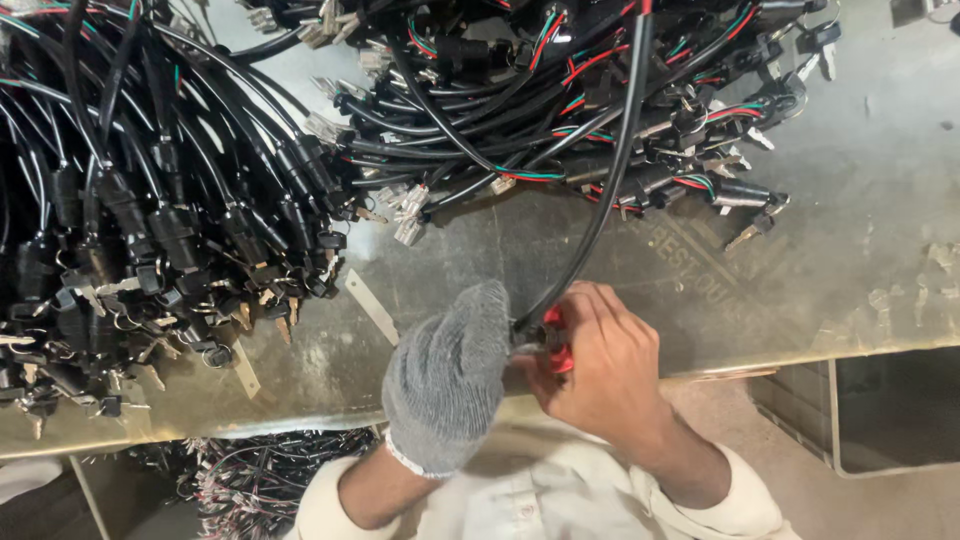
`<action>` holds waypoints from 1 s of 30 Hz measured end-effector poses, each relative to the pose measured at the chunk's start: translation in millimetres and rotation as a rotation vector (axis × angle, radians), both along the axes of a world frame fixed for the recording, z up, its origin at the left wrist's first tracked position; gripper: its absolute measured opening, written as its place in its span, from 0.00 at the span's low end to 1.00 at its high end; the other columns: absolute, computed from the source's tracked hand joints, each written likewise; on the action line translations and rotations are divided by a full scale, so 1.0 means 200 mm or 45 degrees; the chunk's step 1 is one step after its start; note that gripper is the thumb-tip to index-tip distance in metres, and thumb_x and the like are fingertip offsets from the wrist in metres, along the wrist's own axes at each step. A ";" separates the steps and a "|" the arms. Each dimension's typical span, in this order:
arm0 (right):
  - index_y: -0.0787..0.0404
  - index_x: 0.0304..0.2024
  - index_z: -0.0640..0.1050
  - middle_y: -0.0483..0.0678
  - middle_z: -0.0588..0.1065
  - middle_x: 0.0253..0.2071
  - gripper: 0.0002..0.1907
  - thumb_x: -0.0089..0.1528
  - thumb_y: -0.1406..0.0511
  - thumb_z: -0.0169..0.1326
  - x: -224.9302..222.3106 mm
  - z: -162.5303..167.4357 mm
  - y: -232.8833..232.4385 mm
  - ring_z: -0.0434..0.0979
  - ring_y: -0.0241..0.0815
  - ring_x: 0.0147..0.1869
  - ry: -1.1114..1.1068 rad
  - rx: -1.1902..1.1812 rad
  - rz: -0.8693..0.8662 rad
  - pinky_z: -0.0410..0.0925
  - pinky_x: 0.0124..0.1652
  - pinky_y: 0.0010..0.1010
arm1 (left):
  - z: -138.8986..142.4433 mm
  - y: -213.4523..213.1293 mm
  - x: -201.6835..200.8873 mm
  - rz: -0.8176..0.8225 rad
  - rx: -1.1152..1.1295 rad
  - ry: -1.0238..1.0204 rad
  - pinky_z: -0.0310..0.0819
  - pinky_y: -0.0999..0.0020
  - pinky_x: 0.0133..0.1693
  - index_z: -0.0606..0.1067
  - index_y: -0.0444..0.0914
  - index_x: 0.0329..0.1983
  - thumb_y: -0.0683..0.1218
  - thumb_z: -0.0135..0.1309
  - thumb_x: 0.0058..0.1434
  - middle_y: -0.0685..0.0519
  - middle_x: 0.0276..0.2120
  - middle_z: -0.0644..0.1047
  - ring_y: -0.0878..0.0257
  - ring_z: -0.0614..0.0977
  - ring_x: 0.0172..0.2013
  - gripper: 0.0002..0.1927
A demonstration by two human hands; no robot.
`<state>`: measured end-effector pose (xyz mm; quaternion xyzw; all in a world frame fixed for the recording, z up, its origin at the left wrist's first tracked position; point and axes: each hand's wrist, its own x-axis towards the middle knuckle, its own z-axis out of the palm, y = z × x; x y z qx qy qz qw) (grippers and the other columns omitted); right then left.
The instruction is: The person repeatedly strips the outer insulation from black wires using red-handled pliers, then discards the stripped pieces. The person handles wires one at a time from a large pile on a metal table.
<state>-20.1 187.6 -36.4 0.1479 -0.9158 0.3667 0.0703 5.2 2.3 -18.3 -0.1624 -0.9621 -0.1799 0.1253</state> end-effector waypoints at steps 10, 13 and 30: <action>0.60 0.33 0.71 0.50 0.74 0.33 0.22 0.43 0.60 0.65 -0.08 -0.08 0.01 0.77 0.54 0.40 0.060 -0.180 0.218 0.69 0.36 0.42 | 0.29 -0.07 -0.12 -0.350 0.784 -0.680 0.79 0.60 0.47 0.65 0.34 0.69 0.46 0.58 0.64 0.41 0.52 0.79 0.47 0.84 0.47 0.31; 0.59 0.33 0.70 0.49 0.73 0.35 0.20 0.46 0.61 0.64 -0.14 -0.09 0.05 0.78 0.53 0.42 0.093 -0.316 0.467 0.69 0.39 0.40 | 0.29 -0.11 -0.15 -0.449 0.932 -1.150 0.80 0.64 0.47 0.65 0.37 0.71 0.48 0.61 0.62 0.46 0.46 0.83 0.53 0.88 0.45 0.35; 0.61 0.38 0.75 0.49 0.76 0.43 0.25 0.48 0.52 0.65 -0.10 -0.13 0.01 0.75 0.52 0.46 0.141 0.295 0.069 0.70 0.50 0.47 | 0.18 -0.13 -0.08 0.103 0.407 -0.515 0.77 0.60 0.35 0.69 0.38 0.65 0.48 0.65 0.59 0.46 0.41 0.81 0.51 0.83 0.35 0.31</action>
